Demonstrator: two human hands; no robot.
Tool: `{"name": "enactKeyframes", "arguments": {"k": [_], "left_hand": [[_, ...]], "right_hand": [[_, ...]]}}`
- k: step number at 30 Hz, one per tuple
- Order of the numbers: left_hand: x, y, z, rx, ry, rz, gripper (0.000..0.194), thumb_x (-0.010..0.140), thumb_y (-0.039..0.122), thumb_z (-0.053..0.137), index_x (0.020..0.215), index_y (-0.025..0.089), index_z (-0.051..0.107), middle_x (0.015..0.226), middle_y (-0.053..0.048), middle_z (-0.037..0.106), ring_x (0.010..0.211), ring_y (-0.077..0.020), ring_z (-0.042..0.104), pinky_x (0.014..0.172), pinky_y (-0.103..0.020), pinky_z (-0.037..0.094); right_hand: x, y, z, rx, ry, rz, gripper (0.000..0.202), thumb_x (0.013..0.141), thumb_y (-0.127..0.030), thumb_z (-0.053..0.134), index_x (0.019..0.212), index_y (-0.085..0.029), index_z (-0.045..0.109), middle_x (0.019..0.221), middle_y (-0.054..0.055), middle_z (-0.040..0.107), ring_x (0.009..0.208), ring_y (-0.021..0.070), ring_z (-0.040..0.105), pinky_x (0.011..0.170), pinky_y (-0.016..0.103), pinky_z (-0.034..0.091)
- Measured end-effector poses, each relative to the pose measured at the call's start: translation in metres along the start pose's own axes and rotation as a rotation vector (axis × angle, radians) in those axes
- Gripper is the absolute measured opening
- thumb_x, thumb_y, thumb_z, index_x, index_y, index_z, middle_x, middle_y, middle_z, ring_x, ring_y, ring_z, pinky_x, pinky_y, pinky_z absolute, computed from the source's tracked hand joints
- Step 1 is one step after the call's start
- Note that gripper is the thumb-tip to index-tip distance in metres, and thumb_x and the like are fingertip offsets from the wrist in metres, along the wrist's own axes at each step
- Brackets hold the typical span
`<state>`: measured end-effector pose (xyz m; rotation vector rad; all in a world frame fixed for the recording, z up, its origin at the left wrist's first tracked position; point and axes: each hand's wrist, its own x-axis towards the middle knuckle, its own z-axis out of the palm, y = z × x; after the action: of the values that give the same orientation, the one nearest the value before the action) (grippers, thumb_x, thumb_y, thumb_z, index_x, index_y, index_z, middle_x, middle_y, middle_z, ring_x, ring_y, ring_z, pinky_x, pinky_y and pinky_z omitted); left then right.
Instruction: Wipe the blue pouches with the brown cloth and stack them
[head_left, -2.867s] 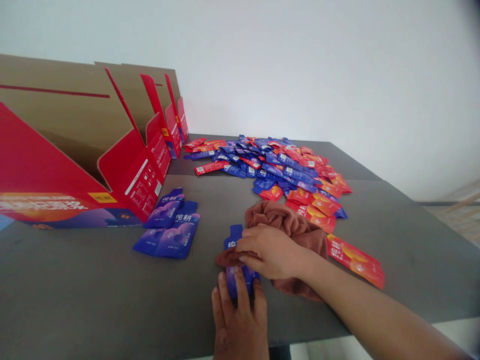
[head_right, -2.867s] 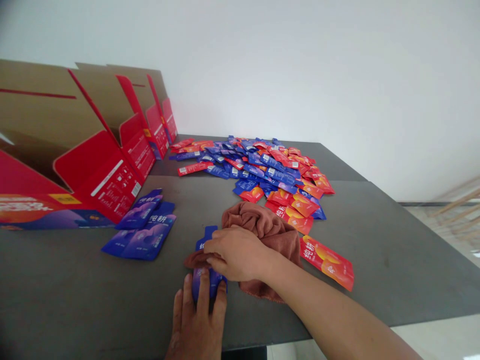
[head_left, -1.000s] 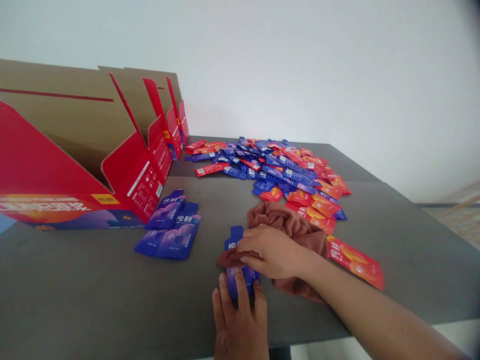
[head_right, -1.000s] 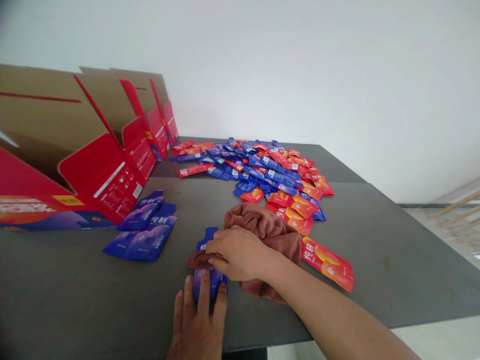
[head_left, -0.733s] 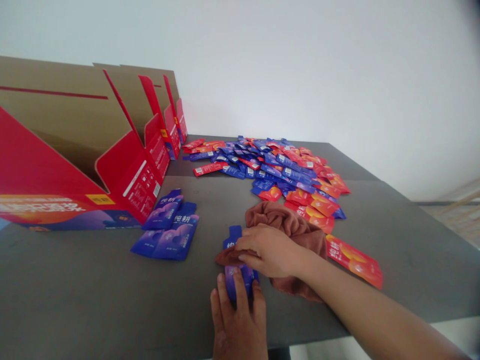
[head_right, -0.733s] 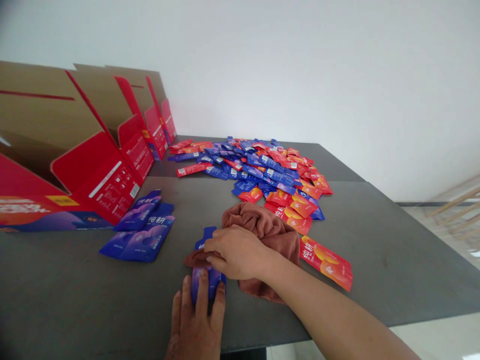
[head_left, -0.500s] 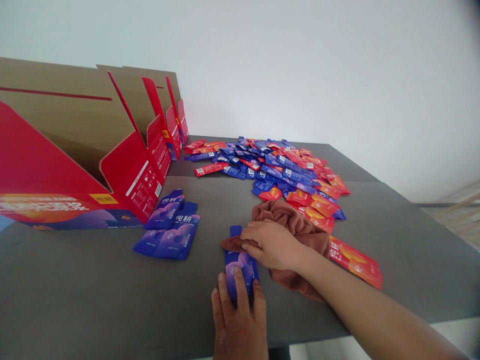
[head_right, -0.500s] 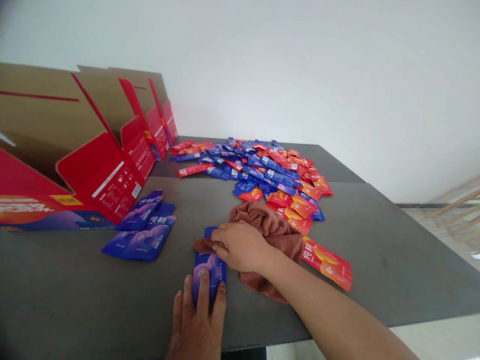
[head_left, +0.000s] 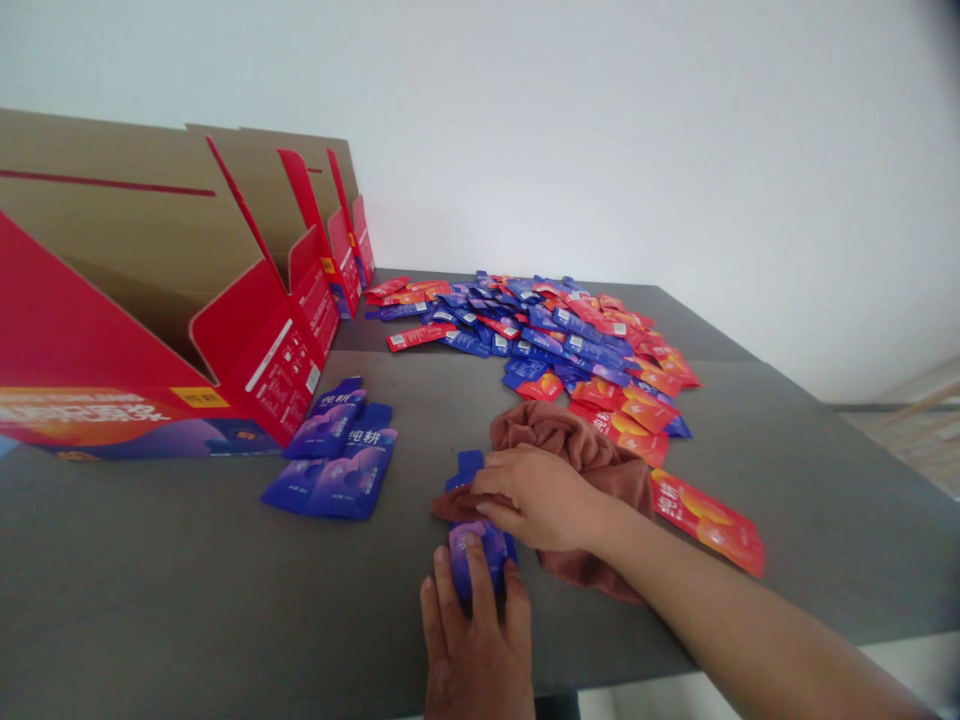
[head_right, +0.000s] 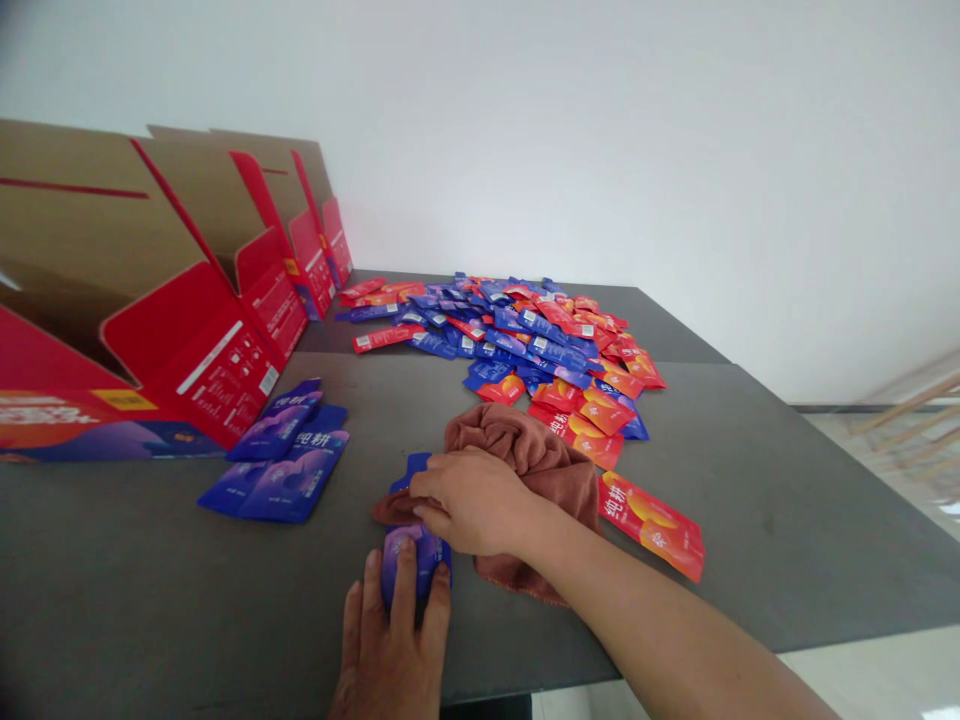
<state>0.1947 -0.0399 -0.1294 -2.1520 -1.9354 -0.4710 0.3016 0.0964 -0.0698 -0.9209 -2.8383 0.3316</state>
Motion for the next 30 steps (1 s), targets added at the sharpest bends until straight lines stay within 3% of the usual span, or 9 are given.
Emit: {"name": "enactKeyframes", "arguments": {"k": [5,14,23,30], "left_hand": [[0.0,0.0,0.0,-0.005,0.004,0.003,0.045,0.059,0.023,0.082,0.102,0.025,0.07,0.121,-0.016,0.061,0.111,-0.0459,0.052,0.087,-0.054,0.052],[-0.001,-0.001,0.0,0.001,-0.008,0.014,0.044,0.063,0.016,0.078,0.105,0.023,0.069,0.12,-0.017,0.061,0.112,-0.0464,0.051,0.088,-0.055,0.051],[-0.002,-0.002,0.004,0.034,-0.009,0.015,0.046,0.062,0.017,0.079,0.106,0.026,0.068,0.124,-0.014,0.058,0.113,-0.0449,0.052,0.089,-0.054,0.051],[-0.007,-0.004,0.012,0.058,-0.018,0.022,0.039,0.075,0.016,0.066,0.111,0.029,0.065,0.128,-0.012,0.054,0.117,-0.0413,0.05,0.091,-0.056,0.048]], "right_hand": [[0.001,0.005,0.003,-0.042,0.036,0.083,0.015,0.09,-0.026,0.048,0.086,-0.018,0.06,0.082,0.002,0.06,0.078,0.0156,0.054,0.065,0.028,0.03],[-0.002,-0.003,-0.007,0.091,-0.081,-0.153,0.014,0.088,-0.026,0.051,0.088,-0.019,0.063,0.083,0.001,0.06,0.078,0.0146,0.055,0.07,0.026,0.035],[0.002,0.007,0.002,-0.028,0.026,0.11,0.017,0.09,-0.028,0.047,0.085,-0.018,0.06,0.083,0.003,0.061,0.077,0.0155,0.054,0.065,0.027,0.031],[-0.001,0.0,-0.005,0.07,-0.04,-0.089,0.015,0.088,-0.026,0.05,0.093,-0.018,0.063,0.084,0.002,0.061,0.079,0.0153,0.055,0.07,0.027,0.034]]}}
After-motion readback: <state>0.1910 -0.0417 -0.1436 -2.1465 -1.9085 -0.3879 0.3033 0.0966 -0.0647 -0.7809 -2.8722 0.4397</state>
